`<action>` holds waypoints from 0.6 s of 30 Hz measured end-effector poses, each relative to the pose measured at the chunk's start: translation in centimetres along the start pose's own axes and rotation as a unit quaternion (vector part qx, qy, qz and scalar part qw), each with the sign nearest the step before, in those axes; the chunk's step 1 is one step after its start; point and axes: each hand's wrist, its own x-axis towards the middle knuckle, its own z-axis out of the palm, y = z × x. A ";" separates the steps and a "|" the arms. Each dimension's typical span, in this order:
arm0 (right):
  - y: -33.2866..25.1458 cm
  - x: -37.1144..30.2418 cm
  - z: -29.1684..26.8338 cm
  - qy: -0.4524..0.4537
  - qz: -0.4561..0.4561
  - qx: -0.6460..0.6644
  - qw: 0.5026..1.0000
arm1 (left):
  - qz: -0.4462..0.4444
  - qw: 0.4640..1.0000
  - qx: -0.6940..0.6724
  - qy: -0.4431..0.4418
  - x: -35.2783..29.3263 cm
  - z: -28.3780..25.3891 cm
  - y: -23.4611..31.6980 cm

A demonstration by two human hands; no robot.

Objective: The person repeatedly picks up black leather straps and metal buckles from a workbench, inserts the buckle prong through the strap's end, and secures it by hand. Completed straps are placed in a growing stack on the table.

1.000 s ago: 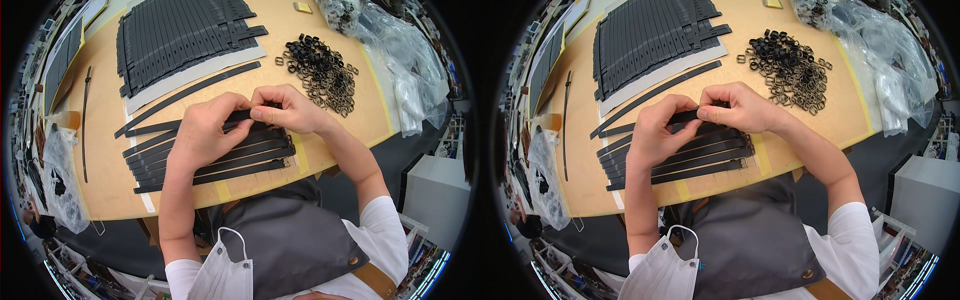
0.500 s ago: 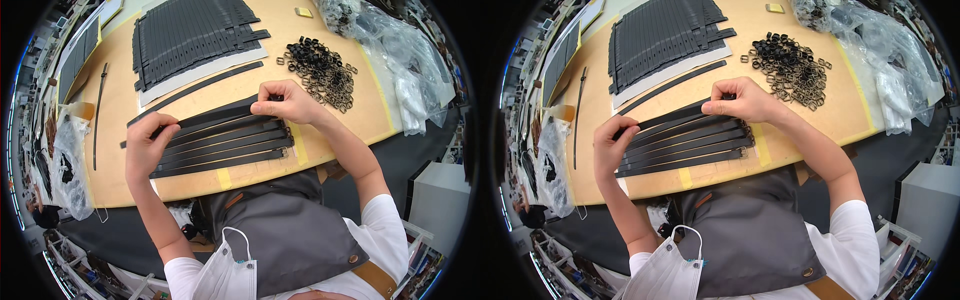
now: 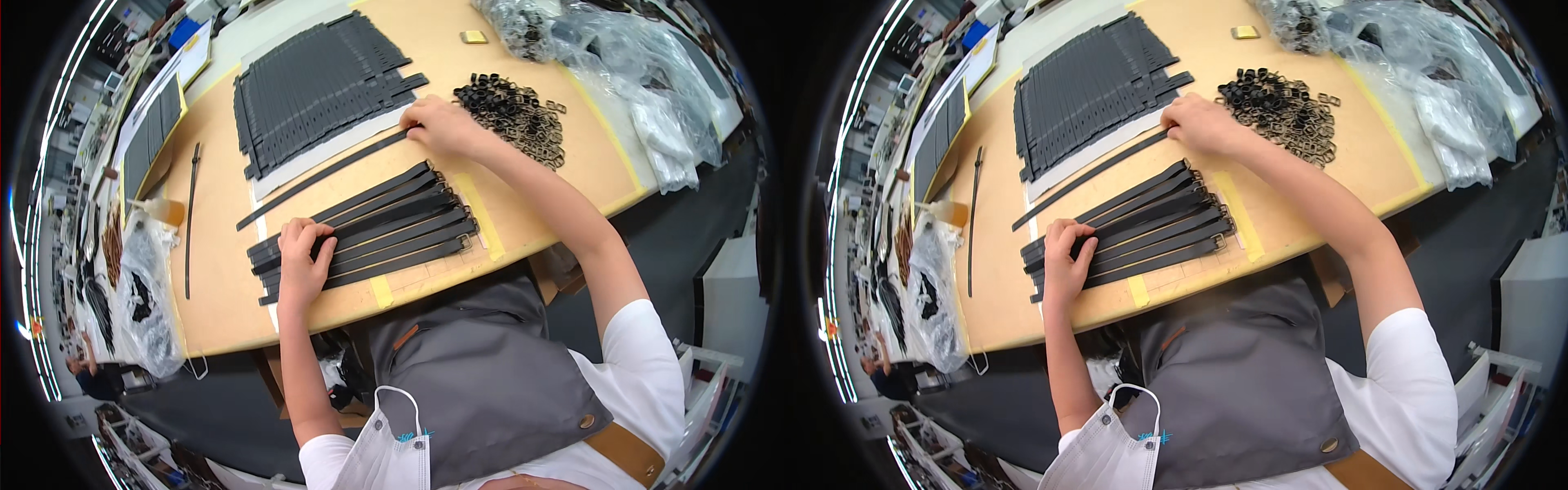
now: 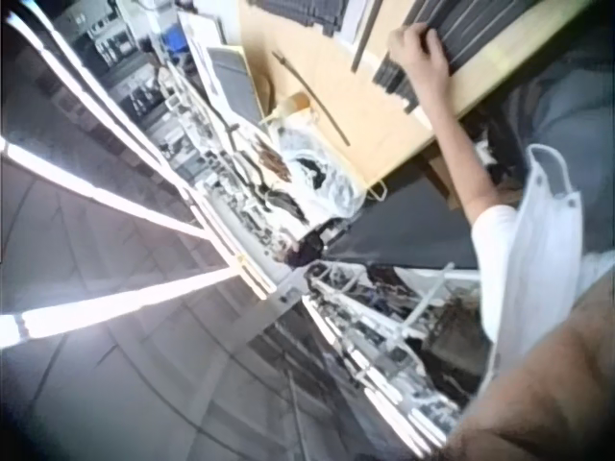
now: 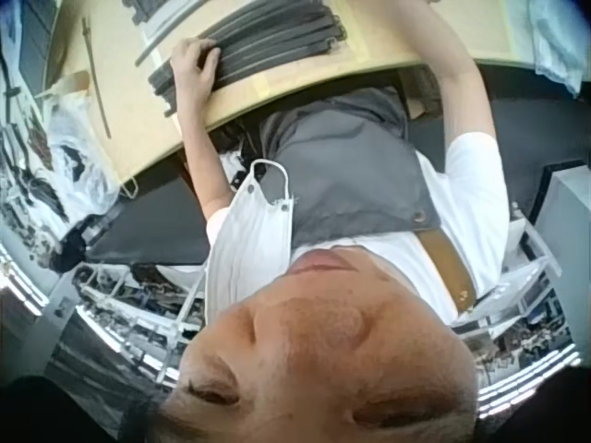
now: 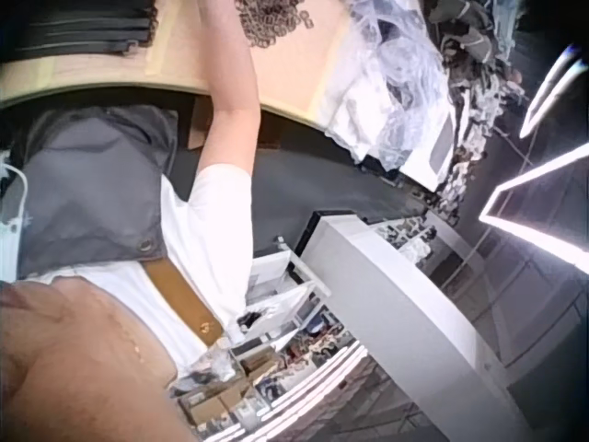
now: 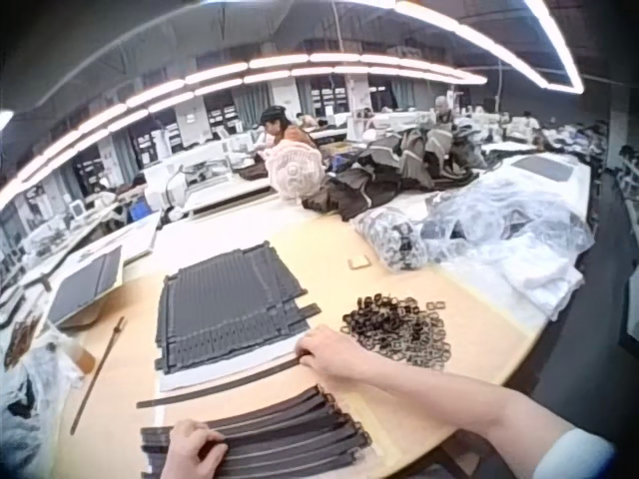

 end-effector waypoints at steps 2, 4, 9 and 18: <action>0.0 1.0 0.0 -0.060 0.008 0.011 0.998 | 0.017 1.000 0.013 0.006 0.4 -0.3 0.4; -1.0 1.4 -0.2 -0.098 0.003 -0.014 0.995 | 0.040 0.999 0.016 0.010 1.8 -0.3 0.6; -4.3 0.0 0.0 -0.094 -0.010 0.236 0.967 | 0.137 0.990 0.006 0.038 8.0 0.8 3.4; 1.5 -1.1 -7.3 0.034 0.154 0.155 0.975 | 0.087 0.979 -0.175 -0.055 13.3 3.7 3.5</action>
